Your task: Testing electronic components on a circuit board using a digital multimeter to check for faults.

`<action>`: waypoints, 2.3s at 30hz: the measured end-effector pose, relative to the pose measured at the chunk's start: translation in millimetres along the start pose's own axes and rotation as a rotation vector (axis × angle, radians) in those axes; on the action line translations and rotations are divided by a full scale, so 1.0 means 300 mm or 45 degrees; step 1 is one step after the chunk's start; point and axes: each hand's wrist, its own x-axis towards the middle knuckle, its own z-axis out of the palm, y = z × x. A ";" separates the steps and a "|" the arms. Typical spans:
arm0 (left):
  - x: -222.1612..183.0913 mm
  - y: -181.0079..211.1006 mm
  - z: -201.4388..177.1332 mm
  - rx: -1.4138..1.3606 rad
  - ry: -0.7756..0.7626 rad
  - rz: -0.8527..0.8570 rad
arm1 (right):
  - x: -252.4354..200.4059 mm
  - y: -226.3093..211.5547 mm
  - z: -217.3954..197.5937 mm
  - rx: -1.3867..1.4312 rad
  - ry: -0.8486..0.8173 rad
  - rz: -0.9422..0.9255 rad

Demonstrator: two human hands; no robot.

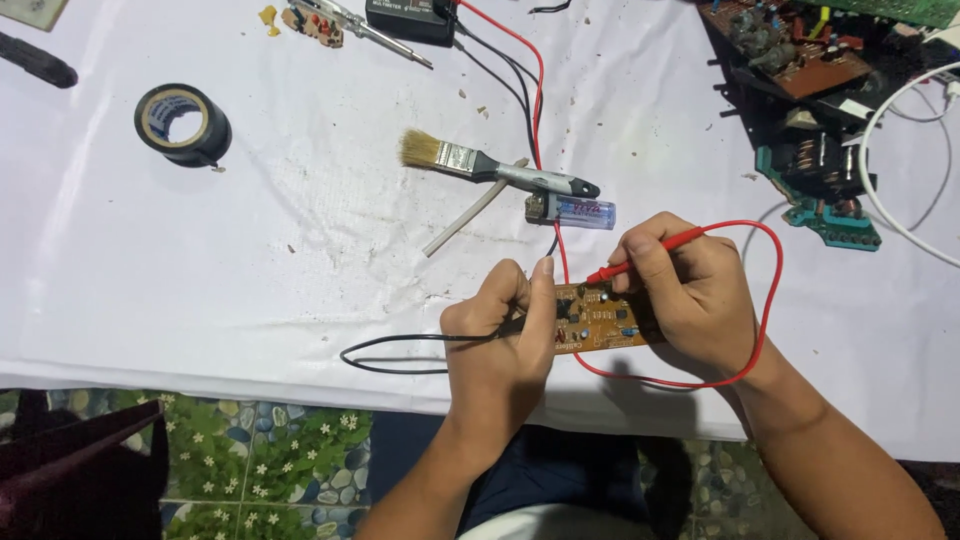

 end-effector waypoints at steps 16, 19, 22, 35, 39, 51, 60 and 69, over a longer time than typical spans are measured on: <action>0.008 0.025 -0.009 -0.016 -0.043 -0.112 | -0.017 -0.011 -0.026 0.185 0.098 0.041; 0.004 0.051 -0.012 -0.043 -0.085 -0.069 | -0.033 0.002 -0.036 0.080 0.118 -0.036; 0.020 0.058 0.010 -0.017 -0.052 -0.103 | -0.023 0.030 -0.032 0.125 0.081 0.084; 0.020 0.028 0.047 0.177 -0.014 -0.069 | -0.033 0.010 -0.038 0.036 0.147 -0.271; 0.016 -0.008 0.048 0.150 0.014 -0.076 | -0.025 0.019 -0.034 0.036 0.132 -0.310; 0.016 -0.028 0.057 0.135 0.031 -0.046 | -0.025 0.052 -0.020 0.005 0.174 -0.370; 0.009 -0.049 0.054 0.082 0.065 -0.035 | -0.029 0.050 -0.009 0.029 0.160 -0.418; 0.014 -0.045 0.053 0.091 0.054 -0.044 | -0.037 0.042 -0.016 -0.011 0.169 -0.408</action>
